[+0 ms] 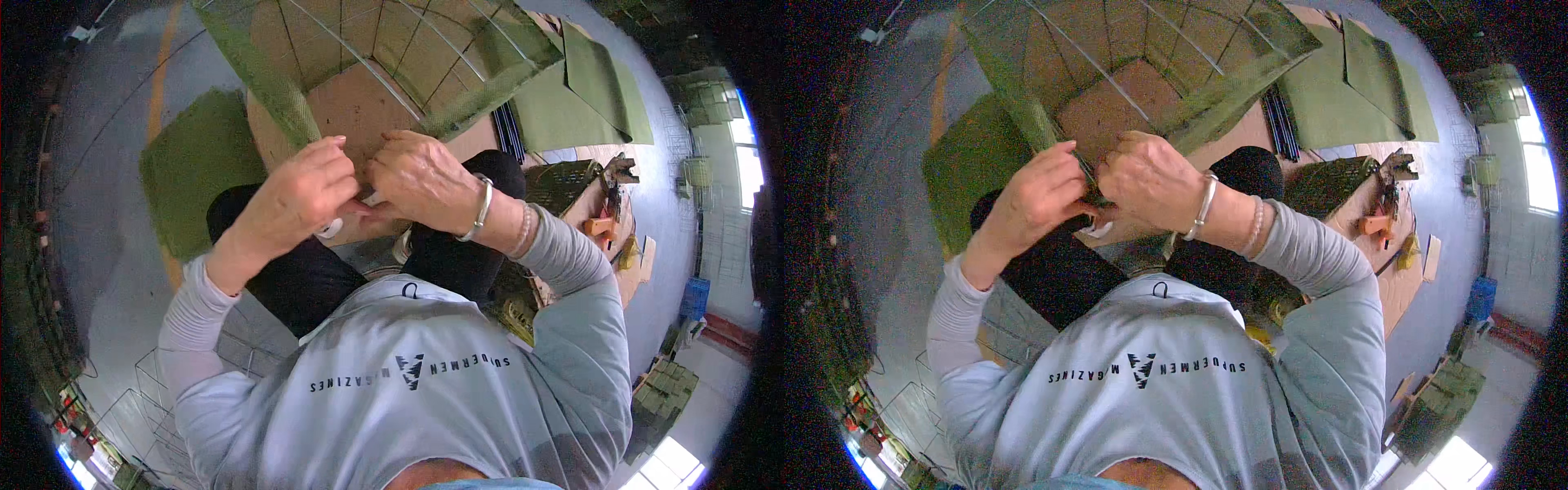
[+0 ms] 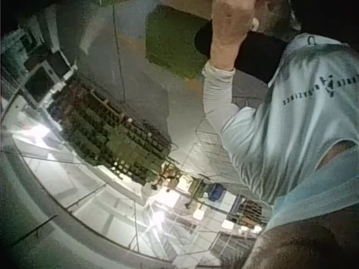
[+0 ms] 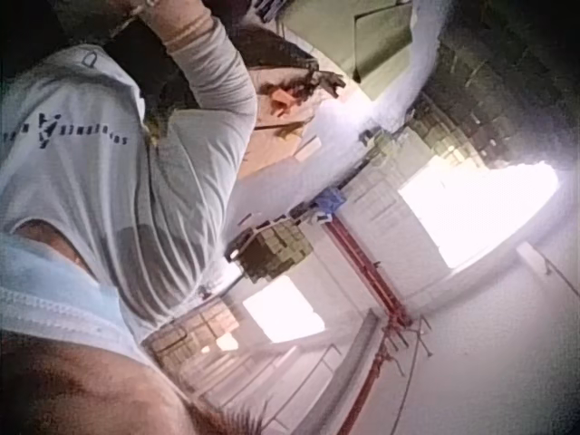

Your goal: Assemble a green fabric mesh container by inserting metal rods and securing them with hot glue.

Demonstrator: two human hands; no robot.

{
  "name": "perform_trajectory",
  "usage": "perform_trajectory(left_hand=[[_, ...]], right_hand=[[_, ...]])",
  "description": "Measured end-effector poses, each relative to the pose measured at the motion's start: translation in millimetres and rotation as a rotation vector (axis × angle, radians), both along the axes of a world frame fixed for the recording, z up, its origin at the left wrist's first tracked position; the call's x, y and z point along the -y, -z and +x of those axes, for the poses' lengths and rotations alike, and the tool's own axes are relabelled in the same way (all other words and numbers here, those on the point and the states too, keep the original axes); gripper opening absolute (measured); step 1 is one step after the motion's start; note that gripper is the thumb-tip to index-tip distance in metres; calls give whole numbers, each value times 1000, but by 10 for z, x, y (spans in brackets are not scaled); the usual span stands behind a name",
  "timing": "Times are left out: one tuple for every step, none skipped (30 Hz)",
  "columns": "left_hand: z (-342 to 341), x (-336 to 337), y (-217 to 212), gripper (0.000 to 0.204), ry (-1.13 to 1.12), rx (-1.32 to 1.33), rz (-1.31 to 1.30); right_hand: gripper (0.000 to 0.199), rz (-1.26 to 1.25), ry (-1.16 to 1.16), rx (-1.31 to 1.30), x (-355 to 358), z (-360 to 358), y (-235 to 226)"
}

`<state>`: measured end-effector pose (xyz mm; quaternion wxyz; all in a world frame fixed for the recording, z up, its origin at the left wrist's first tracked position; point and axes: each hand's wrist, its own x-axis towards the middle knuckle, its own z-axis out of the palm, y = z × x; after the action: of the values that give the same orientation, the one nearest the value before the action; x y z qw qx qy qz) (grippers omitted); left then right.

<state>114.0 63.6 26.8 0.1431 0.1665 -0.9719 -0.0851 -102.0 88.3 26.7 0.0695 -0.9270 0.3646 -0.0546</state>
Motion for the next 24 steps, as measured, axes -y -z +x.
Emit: perform_trajectory(left_hand=[[13, 34, -35, 32, 21, -101, 84], [24, 61, -102, 37, 42, -199, 159], [53, 33, -206, 43, -84, -253, 132], [122, 38, -267, 44, -184, -339, 67], [211, 89, -255, 42, -149, -387, -34], [259, 131, -251, 41, -112, -433, -135], [240, 113, -230, 41, -114, -429, -132], [173, 66, -236, 37, -57, -345, -126], [126, 38, -239, 33, 2, -260, -120], [105, 42, -216, 33, 3, -256, -117], [84, 65, -175, 29, 7, -223, -99], [68, 100, -152, 25, 12, -192, -83], [74, 146, -161, 25, 13, -188, -83], [88, 189, -166, 21, 58, -137, -40], [90, 234, -174, 18, 101, -87, 3], [75, 284, -183, 18, 102, -85, 5], [51, 349, -203, 19, 190, 13, 69], [27, 410, -223, 20, 277, 111, 132], [-8, 464, -240, 20, 278, 112, 129], [-50, 507, -261, 20, 330, 138, 147], [-74, 538, -284, 22, 381, 165, 165], [-75, 559, -314, 22, 381, 168, 163], [-63, 582, -345, 24, 375, 251, 175], [-48, 597, -364, 27, 369, 333, 187]], right_hand=[[43, -20, -39, 69, 8, -3, -7], [54, -51, -78, 140, 12, -9, -28], [54, -60, -75, 144, -9, -32, -52], [54, -144, -31, 325, -53, -75, -77], [54, -219, 10, 505, -94, -111, -79], [54, -215, 10, 508, -143, -141, -64], [53, -278, -44, 472, -199, -169, -39], [51, -340, -95, 437, -251, -173, -21], [35, -352, -76, 418, -261, -99, -17], [35, -350, -73, 422, -233, -55, 29], [34, -364, -66, 427, -185, -22, 94], [32, -378, -59, 431, -157, -3, 119], [32, -379, -57, 434, -152, -5, 106], [29, -260, -55, 426, -153, -2, 53], [27, -142, -55, 418, -157, -1, 22], [27, -141, -54, 420, -137, -18, 24], [25, -58, -116, 416, -83, -56, 25], [23, 25, -178, 411, -34, -84, 25], [23, 21, -177, 412, 0, -98, 38], [23, -23, -187, 405, 23, -109, 61], [24, -68, -197, 397, 27, -113, 66], [24, -71, -197, 400, 20, -114, 50], [30, -65, -207, 303, 23, -110, 23], [36, -58, -216, 207, 25, -103, 0]])
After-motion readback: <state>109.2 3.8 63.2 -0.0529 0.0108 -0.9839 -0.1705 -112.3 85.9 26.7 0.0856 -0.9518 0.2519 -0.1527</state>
